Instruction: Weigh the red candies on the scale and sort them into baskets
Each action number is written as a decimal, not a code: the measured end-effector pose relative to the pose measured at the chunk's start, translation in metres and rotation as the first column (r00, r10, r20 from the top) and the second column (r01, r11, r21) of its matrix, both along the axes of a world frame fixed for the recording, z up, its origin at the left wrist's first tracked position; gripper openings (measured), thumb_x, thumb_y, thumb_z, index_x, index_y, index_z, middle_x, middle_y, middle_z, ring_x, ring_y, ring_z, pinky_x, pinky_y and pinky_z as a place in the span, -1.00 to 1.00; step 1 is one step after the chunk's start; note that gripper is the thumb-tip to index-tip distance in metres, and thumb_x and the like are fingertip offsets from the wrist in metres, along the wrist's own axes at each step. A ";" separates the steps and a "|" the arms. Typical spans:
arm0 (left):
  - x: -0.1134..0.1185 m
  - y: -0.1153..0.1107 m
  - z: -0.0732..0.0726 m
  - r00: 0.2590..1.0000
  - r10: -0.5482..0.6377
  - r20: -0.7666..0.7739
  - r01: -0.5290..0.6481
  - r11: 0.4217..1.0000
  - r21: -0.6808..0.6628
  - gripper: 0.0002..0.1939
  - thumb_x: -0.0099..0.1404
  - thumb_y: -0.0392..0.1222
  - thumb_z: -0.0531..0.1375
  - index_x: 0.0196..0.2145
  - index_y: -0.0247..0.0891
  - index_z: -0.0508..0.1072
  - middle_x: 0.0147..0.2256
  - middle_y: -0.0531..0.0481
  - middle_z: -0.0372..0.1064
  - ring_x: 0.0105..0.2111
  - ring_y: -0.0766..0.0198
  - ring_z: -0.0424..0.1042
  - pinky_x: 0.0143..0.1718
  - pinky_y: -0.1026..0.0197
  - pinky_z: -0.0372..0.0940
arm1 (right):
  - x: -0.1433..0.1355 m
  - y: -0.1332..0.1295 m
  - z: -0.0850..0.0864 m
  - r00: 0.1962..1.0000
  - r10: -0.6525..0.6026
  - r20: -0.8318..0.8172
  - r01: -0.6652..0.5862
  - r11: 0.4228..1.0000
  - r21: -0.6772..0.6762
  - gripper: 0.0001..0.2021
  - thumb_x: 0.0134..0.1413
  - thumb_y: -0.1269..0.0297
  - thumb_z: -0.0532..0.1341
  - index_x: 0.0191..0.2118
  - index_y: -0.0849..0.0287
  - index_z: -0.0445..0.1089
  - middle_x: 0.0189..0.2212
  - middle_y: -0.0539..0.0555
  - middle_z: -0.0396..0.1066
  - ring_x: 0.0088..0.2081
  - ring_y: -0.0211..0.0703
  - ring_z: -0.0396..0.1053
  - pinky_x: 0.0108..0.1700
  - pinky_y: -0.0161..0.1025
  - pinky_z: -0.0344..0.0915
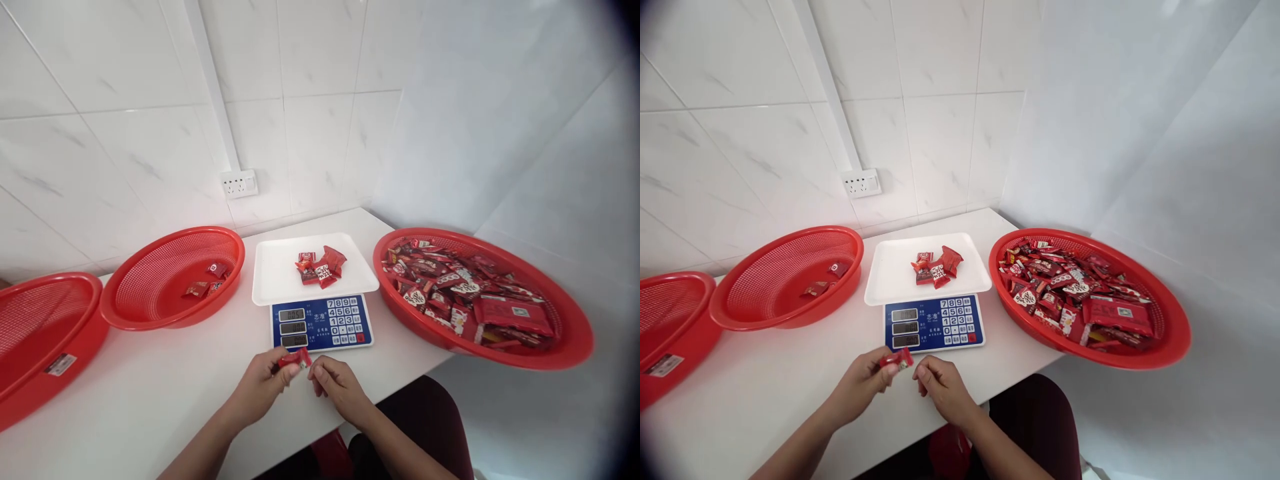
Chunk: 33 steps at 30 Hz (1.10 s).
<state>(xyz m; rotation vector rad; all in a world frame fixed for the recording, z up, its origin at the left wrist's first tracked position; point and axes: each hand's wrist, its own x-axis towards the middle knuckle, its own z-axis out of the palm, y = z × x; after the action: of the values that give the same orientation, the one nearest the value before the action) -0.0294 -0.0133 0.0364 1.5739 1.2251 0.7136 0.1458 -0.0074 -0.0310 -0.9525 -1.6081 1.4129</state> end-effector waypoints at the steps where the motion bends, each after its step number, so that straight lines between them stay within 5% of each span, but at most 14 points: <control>1: 0.002 0.004 0.010 0.999 0.030 -0.021 -0.029 0.999 0.037 -0.66 0.27 0.05 -0.02 -0.52 -0.23 0.21 -0.58 0.14 0.14 -0.56 0.36 0.16 -0.51 0.32 0.10 | 0.001 0.001 -0.001 0.999 -0.017 -0.034 0.016 0.999 -0.042 -0.64 0.15 0.01 -0.02 -0.45 0.18 0.28 -0.63 -0.06 0.22 -0.57 -0.31 0.19 -0.49 -0.35 0.14; 5: 0.015 0.036 0.053 0.973 0.091 -0.210 -0.025 0.955 0.296 -0.65 0.35 -0.03 -0.16 -0.49 -0.22 0.21 -0.53 0.11 0.21 -0.49 0.34 0.23 -0.45 0.30 0.17 | 0.001 0.002 -0.004 0.997 -0.024 -0.076 0.017 0.996 -0.083 -0.64 0.11 -0.02 0.02 -0.45 0.18 0.27 -0.63 -0.06 0.21 -0.57 -0.31 0.18 -0.49 -0.34 0.13; 8: 0.028 0.076 0.071 0.888 0.146 -0.436 0.122 0.839 0.530 -0.66 0.35 -0.07 -0.13 -0.44 -0.22 0.31 -0.38 0.03 0.27 -0.37 0.30 0.30 -0.33 0.27 0.23 | 0.000 0.001 -0.003 0.998 -0.003 -0.056 -0.001 0.998 -0.068 -0.66 0.09 0.00 0.04 -0.47 0.18 0.27 -0.62 -0.05 0.22 -0.55 -0.30 0.18 -0.46 -0.33 0.14; 14: 0.049 0.156 0.061 0.799 0.214 -0.563 0.190 0.797 0.573 -0.74 0.27 -0.10 0.03 -0.44 -0.22 0.44 -0.27 -0.08 0.32 -0.16 0.13 0.28 -0.13 0.11 0.21 | 0.001 0.000 -0.001 0.998 -0.012 -0.063 0.007 0.997 -0.074 -0.68 0.07 0.02 0.05 -0.48 0.19 0.26 -0.62 -0.05 0.21 -0.55 -0.29 0.18 -0.45 -0.32 0.15; 19: 0.047 0.180 0.052 0.743 0.313 -0.592 0.144 0.789 0.597 -0.78 0.25 -0.10 0.07 -0.31 -0.28 0.43 -0.24 -0.15 0.35 -0.09 0.03 0.26 -0.10 0.01 0.20 | 0.001 -0.001 -0.002 0.998 -0.004 -0.067 -0.001 0.997 -0.077 -0.68 0.07 0.03 0.05 -0.47 0.19 0.27 -0.63 -0.06 0.21 -0.56 -0.30 0.19 -0.45 -0.33 0.16; 23: 0.034 0.166 0.056 0.741 0.378 -0.555 0.110 0.747 0.655 -0.73 0.28 -0.09 0.03 -0.15 -0.27 0.35 -0.12 -0.16 0.31 -0.02 0.07 0.22 -0.03 0.03 0.17 | 0.002 -0.002 -0.002 0.999 -0.005 -0.050 0.001 0.998 -0.069 -0.66 0.07 0.00 0.05 -0.47 0.19 0.28 -0.63 -0.05 0.21 -0.55 -0.29 0.20 -0.45 -0.32 0.17; 27: 0.013 0.120 0.055 0.763 0.386 -0.519 0.122 0.702 0.701 -0.71 0.31 -0.07 -0.02 -0.08 -0.23 0.28 -0.06 -0.10 0.28 0.03 0.15 0.18 0.02 0.08 0.14 | 0.003 -0.002 -0.001 1.000 -0.007 -0.022 0.006 0.999 -0.053 -0.66 0.07 0.00 0.05 -0.47 0.18 0.28 -0.62 -0.04 0.23 -0.54 -0.28 0.21 -0.44 -0.32 0.18; 33: -0.027 0.027 0.016 0.774 0.435 -0.461 0.031 0.701 0.712 -0.78 0.32 -0.13 -0.03 -0.17 -0.21 0.34 -0.12 -0.11 0.35 0.00 0.13 0.24 -0.02 0.09 0.18 | 0.004 -0.003 0.001 0.999 0.005 0.035 -0.004 1.000 -0.018 -0.71 0.10 0.08 0.04 -0.47 0.18 0.29 -0.61 -0.03 0.25 -0.52 -0.26 0.23 -0.41 -0.31 0.19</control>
<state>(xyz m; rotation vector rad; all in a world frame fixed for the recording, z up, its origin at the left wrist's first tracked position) -0.0568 0.0138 0.0524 2.4502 1.7641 0.9248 0.1498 -0.0101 -0.0305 -0.9900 -1.6269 1.4235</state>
